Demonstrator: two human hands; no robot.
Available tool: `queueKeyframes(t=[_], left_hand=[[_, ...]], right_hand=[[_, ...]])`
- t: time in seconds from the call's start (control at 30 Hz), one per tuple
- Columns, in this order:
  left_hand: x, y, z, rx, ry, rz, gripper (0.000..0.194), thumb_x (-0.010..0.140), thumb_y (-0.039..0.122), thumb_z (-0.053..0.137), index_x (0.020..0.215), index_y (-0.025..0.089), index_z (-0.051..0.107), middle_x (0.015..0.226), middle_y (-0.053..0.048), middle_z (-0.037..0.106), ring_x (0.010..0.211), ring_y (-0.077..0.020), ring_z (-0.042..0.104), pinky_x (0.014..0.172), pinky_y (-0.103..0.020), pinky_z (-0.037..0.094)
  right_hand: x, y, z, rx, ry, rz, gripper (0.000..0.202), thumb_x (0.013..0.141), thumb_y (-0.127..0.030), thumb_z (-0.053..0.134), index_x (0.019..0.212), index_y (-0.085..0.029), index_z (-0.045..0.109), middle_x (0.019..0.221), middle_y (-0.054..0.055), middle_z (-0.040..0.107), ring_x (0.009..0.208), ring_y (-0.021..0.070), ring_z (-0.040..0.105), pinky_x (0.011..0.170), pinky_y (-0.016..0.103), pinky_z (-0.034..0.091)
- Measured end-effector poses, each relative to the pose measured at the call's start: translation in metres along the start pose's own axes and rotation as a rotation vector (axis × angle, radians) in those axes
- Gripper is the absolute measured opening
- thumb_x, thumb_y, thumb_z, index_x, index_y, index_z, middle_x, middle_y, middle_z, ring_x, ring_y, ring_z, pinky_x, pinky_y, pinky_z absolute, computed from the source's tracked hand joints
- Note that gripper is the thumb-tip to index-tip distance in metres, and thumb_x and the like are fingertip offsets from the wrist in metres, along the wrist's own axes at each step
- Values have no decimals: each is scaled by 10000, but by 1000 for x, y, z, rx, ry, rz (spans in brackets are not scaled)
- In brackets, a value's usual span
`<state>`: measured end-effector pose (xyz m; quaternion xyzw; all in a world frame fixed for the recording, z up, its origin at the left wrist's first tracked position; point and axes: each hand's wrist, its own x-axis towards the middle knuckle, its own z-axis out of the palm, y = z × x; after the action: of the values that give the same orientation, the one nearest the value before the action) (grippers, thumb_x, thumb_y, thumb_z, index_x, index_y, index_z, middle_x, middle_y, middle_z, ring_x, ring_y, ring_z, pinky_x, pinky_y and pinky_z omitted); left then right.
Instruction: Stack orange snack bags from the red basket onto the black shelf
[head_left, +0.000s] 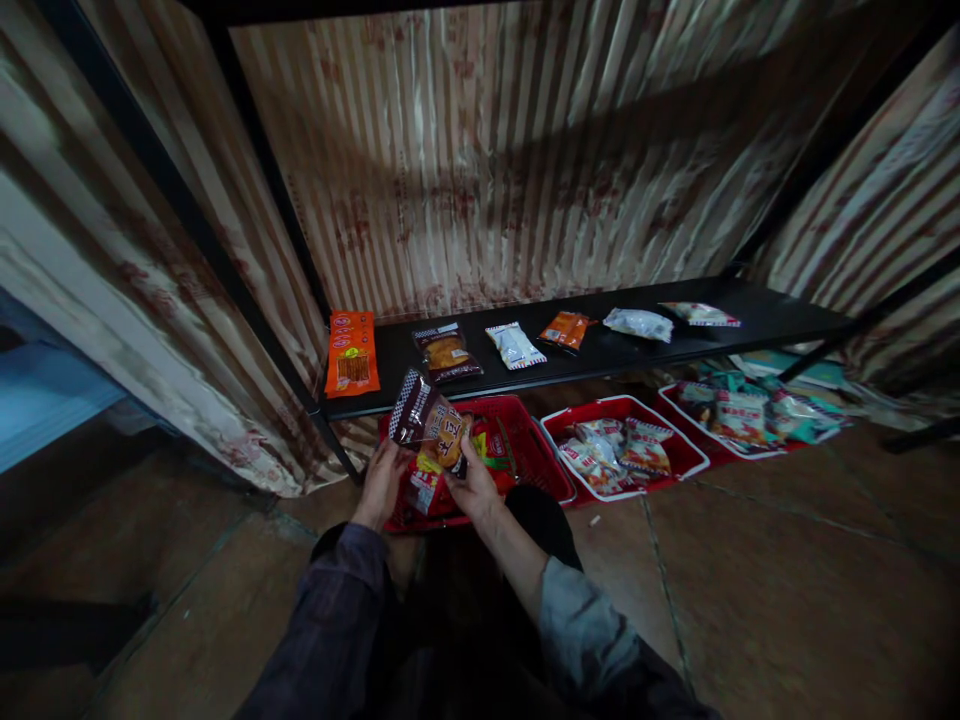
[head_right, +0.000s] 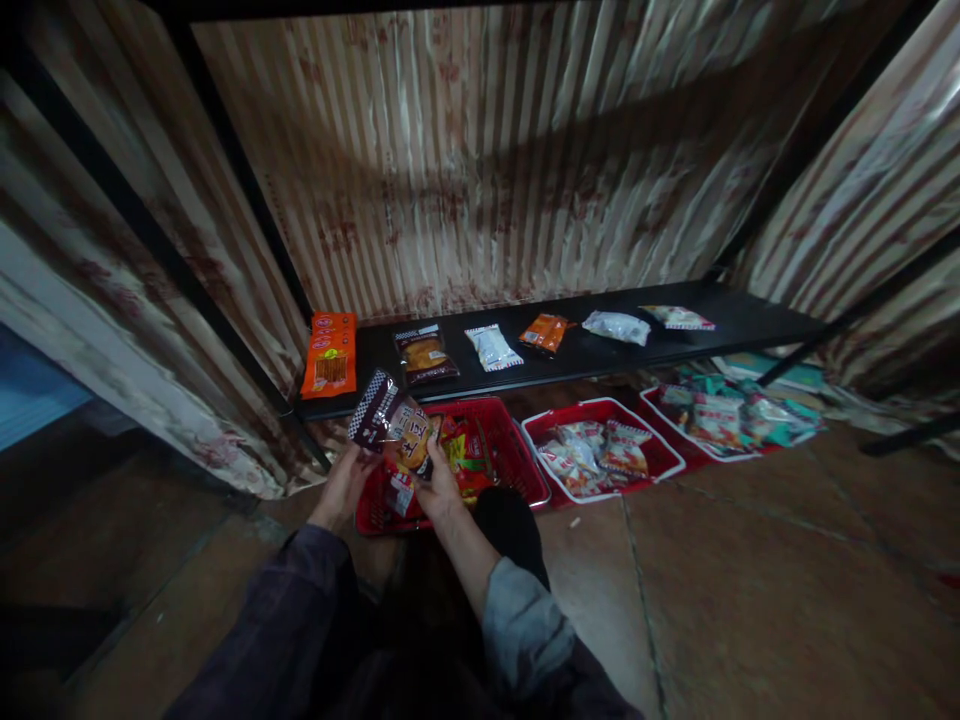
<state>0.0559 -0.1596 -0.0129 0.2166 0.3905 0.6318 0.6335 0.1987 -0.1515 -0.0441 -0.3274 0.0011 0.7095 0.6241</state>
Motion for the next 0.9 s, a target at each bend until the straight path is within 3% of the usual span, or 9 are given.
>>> queueKeyframes(t=[0.1, 0.27, 0.4, 0.53, 0.63, 0.73, 0.9], left_hand=[[-12, -12, 12, -96, -20, -7, 464, 700, 551, 656, 977, 178, 644, 1021, -80, 670, 936, -176, 627, 889, -327, 465], [-13, -15, 30, 1, 100, 4, 385, 679, 403, 725, 979, 190, 612, 1007, -64, 685, 939, -176, 640, 834, -298, 475], [-3, -9, 26, 67, 188, -18, 334, 686, 378, 711, 929, 184, 589, 922, -43, 696, 801, -143, 655, 723, -263, 487], [4, 2, 17, 155, 155, -18, 371, 677, 413, 710, 939, 177, 596, 945, -55, 699, 835, -158, 661, 740, -278, 498], [4, 5, 16, 163, 137, -33, 372, 690, 407, 709, 965, 178, 608, 1012, -71, 694, 940, -176, 648, 842, -314, 491], [2, 3, 20, 199, 124, -39, 368, 707, 422, 697, 974, 179, 624, 1014, -75, 699, 999, -196, 634, 903, -344, 470], [-2, 1, 20, 242, 84, -5, 406, 714, 461, 683, 999, 175, 638, 990, -79, 709, 1013, -214, 631, 912, -364, 469]], right_hand=[[-7, 10, 4, 7, 16, -19, 282, 772, -321, 681, 1039, -260, 616, 896, 5, 722, 817, 191, 687, 720, 362, 573], [-15, 14, 4, -97, -35, -52, 278, 756, -324, 686, 1017, -293, 596, 899, -31, 720, 812, 174, 679, 699, 337, 565], [-11, 2, -4, -271, -4, -33, 255, 733, -424, 688, 917, -260, 625, 881, -2, 718, 852, 189, 666, 712, 320, 550], [0, -27, -3, -412, 132, -292, 304, 639, -440, 753, 845, -243, 646, 898, -2, 709, 903, 169, 639, 761, 262, 516], [2, -47, 9, -580, -56, -402, 343, 623, -462, 757, 844, -214, 674, 889, 15, 706, 857, 161, 639, 750, 256, 503], [-5, -58, 26, -707, -248, -311, 348, 623, -456, 763, 867, -218, 690, 847, 4, 706, 779, 137, 640, 706, 240, 494], [-15, -60, 42, -721, -280, -206, 354, 532, -437, 813, 758, -194, 689, 699, -12, 690, 621, 100, 605, 603, 213, 470]])
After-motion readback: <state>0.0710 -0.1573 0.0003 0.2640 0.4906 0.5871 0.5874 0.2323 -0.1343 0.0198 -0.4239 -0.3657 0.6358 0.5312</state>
